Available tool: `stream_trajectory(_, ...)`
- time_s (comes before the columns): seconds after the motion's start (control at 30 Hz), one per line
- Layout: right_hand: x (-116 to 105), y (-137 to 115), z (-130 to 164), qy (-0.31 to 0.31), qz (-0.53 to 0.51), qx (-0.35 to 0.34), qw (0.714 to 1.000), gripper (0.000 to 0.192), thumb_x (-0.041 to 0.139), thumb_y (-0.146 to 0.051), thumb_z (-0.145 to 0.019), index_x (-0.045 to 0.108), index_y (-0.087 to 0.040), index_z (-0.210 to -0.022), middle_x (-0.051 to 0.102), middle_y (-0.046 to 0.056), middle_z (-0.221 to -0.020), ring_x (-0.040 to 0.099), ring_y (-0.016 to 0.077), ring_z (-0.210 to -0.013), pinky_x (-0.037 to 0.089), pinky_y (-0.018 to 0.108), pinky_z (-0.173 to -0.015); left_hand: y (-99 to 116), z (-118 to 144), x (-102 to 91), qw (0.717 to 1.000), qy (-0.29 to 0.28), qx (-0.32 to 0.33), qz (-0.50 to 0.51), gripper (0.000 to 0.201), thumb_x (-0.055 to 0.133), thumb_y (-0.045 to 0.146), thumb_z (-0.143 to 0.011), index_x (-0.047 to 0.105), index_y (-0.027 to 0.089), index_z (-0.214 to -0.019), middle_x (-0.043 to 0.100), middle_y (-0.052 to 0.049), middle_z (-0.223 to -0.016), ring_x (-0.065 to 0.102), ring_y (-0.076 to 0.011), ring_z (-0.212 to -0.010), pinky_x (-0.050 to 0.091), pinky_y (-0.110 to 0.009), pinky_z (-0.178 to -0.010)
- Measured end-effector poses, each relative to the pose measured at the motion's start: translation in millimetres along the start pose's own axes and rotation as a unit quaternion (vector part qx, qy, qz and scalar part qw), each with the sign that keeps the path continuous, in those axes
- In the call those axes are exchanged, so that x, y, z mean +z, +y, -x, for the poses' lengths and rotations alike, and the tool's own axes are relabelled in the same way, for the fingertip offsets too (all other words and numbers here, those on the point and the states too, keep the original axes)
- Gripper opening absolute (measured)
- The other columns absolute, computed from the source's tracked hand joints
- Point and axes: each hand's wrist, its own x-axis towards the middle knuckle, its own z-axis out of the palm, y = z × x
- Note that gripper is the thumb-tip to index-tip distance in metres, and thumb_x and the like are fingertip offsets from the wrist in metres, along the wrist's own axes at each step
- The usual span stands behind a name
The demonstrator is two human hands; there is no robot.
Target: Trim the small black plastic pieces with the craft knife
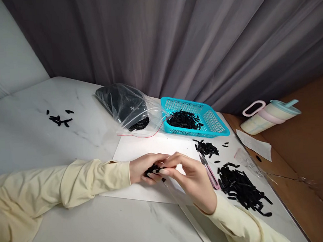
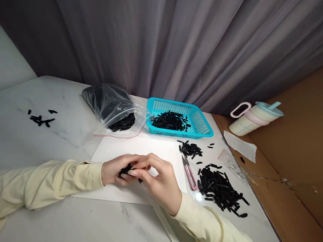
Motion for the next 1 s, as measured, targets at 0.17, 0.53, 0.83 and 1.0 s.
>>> stream_trajectory(0.17,-16.2,4.4,34.4,0.069,0.068,-0.132,0.986,0.018,0.063,0.0,-0.074,0.061,-0.016,-0.081,0.06,0.004,-0.068,0.053,0.0146,-0.062,0.042,0.028,-0.054,-3.3,9.6,7.5,0.994,-0.05,-0.019,-0.094,0.046,0.055,0.06,-0.074,0.046,0.015,-0.065,0.028,0.008,-0.044,0.018,-0.0025,-0.035,0.008,-0.015,-0.032)
stream_trajectory(0.53,-10.1,16.1,46.7,0.086,0.055,-0.156,0.982,0.016,0.065,0.0,-0.073,0.062,-0.011,-0.084,0.059,0.007,-0.065,0.05,0.0144,-0.059,0.039,0.029,-0.051,-12.3,16.1,14.9,0.982,-0.126,-0.019,-0.138,0.042,0.048,0.052,-0.082,0.047,0.015,-0.064,0.026,0.008,-0.044,0.017,-0.0029,-0.035,0.011,-0.018,-0.033)
stream_trajectory(0.83,-8.4,16.6,46.5,0.092,0.069,-0.168,0.979,0.02,0.065,0.002,-0.072,0.062,-0.011,-0.087,0.058,0.006,-0.063,0.051,0.0147,-0.057,0.039,0.029,-0.049,-13.0,15.5,13.3,0.983,-0.137,-0.018,-0.12,0.04,0.045,0.049,-0.086,0.045,0.015,-0.064,0.027,0.008,-0.045,0.018,-0.0031,-0.036,0.012,-0.017,-0.033)
stream_trajectory(1.0,-6.5,21.6,49.8,0.092,0.075,-0.187,0.975,0.026,0.065,0.006,-0.068,0.061,-0.011,-0.087,0.061,0.008,-0.068,0.052,0.0153,-0.059,0.039,0.029,-0.049,-12.0,17.2,13.9,0.983,-0.121,-0.02,-0.139,0.043,0.046,0.051,-0.084,0.044,0.015,-0.063,0.027,0.008,-0.045,0.02,-0.003,-0.035,0.011,-0.017,-0.032)
